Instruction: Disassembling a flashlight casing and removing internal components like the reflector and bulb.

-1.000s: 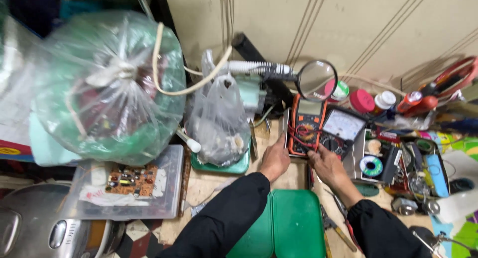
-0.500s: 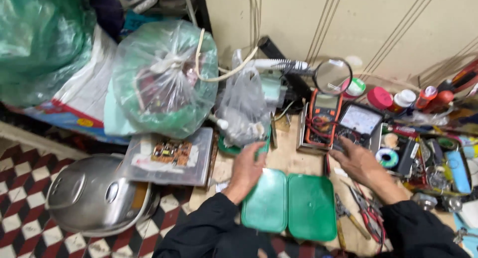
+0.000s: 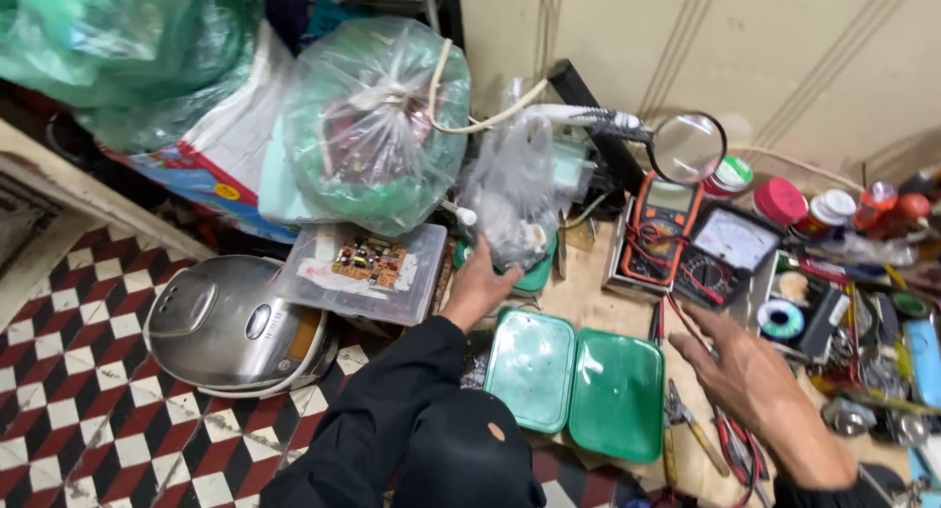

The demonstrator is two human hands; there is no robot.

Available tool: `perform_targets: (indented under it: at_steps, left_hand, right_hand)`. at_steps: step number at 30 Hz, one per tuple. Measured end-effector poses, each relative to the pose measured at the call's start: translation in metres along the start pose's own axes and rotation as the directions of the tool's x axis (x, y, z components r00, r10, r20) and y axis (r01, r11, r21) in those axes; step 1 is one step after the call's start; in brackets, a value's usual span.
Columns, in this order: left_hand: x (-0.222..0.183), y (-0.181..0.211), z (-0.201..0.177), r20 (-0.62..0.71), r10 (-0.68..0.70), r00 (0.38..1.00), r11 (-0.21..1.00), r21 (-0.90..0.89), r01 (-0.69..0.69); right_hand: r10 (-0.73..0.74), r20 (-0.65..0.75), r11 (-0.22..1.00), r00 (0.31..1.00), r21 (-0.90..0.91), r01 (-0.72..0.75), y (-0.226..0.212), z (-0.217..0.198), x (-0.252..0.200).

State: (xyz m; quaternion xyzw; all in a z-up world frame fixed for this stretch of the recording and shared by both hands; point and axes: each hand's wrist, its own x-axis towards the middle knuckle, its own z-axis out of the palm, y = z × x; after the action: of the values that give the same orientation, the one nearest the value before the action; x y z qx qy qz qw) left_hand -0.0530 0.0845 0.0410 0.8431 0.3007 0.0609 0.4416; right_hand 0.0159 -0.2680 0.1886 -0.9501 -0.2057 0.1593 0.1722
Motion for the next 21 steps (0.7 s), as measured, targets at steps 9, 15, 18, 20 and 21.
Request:
perform_targets:
  at_steps: [9, 15, 18, 20, 21]
  left_hand:
    - [0.038, 0.108, -0.064, -0.314, 0.676, 0.666, 0.728, 0.426, -0.538]
    - [0.186, 0.096, -0.046, -0.165, 0.218, 0.962, 0.916, 0.375, -0.144]
    - [0.216, 0.093, -0.030, -0.131, 0.197, 0.972, 0.943, 0.295, -0.151]
    - [0.209, 0.094, -0.028, -0.082, 0.309, 0.947, 0.916, 0.293, -0.274]
    - [0.199, 0.104, -0.028, -0.074, 0.309, 0.948, 0.916, 0.293, -0.275]
  right_hand:
    - [0.139, 0.154, 0.981, 0.978, -0.158, -0.115, 0.011, 0.002, 0.007]
    - [0.053, 0.146, 0.989, 0.988, -0.142, -0.032, 0.033, 0.018, 0.008]
    - [0.043, 0.174, 0.988, 0.984, -0.152, -0.017, 0.040, 0.021, 0.005]
    - [0.052, 0.180, 0.981, 0.982, -0.191, -0.017, 0.039, 0.020, 0.004]
    - [0.060, 0.183, 0.982, 0.981, -0.189, -0.025, 0.039, 0.019, 0.004]
